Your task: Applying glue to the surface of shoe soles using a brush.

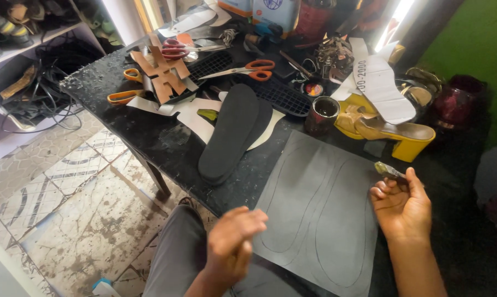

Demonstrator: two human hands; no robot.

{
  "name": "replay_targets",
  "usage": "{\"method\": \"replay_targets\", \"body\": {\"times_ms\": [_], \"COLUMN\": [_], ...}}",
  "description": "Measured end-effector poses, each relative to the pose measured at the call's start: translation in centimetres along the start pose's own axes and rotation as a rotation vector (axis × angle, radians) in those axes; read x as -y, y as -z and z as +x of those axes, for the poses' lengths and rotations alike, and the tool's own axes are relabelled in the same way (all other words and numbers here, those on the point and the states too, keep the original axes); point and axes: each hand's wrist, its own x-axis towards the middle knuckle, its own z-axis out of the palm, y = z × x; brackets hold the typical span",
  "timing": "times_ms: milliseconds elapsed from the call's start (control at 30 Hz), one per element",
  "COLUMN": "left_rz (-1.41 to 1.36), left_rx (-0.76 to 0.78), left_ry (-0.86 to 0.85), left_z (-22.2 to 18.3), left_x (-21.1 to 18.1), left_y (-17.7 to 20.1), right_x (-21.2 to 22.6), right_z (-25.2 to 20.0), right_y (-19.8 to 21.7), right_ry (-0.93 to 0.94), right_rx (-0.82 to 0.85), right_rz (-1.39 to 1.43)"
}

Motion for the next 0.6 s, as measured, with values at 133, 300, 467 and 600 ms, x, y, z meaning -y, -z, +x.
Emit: {"method": "replay_targets", "body": {"times_ms": [133,300,467,600], "left_rz": [0.359,0.766,0.733,0.758], "left_rx": [-0.290,-0.173,-0.090,-0.175], "left_ry": [0.245,0.410,0.619,0.608], "left_z": [2.7,5.6,6.6,6.2], "left_x": [3.3,7.4,7.3,6.0], "left_y": [1.5,2.8,2.7,2.8], "right_x": [0.0,-0.2,-0.2,-0.4], "right_z": [0.4,-0.6,-0.8,-0.2], "right_y": [0.5,-0.7,-1.3,-0.7], "right_ry": [-0.032,-0.032,-0.004,-0.034], "right_rx": [0.017,-0.026,-0.060,-0.044], "right_rz": [0.008,-0.020,-0.073,-0.057]}}
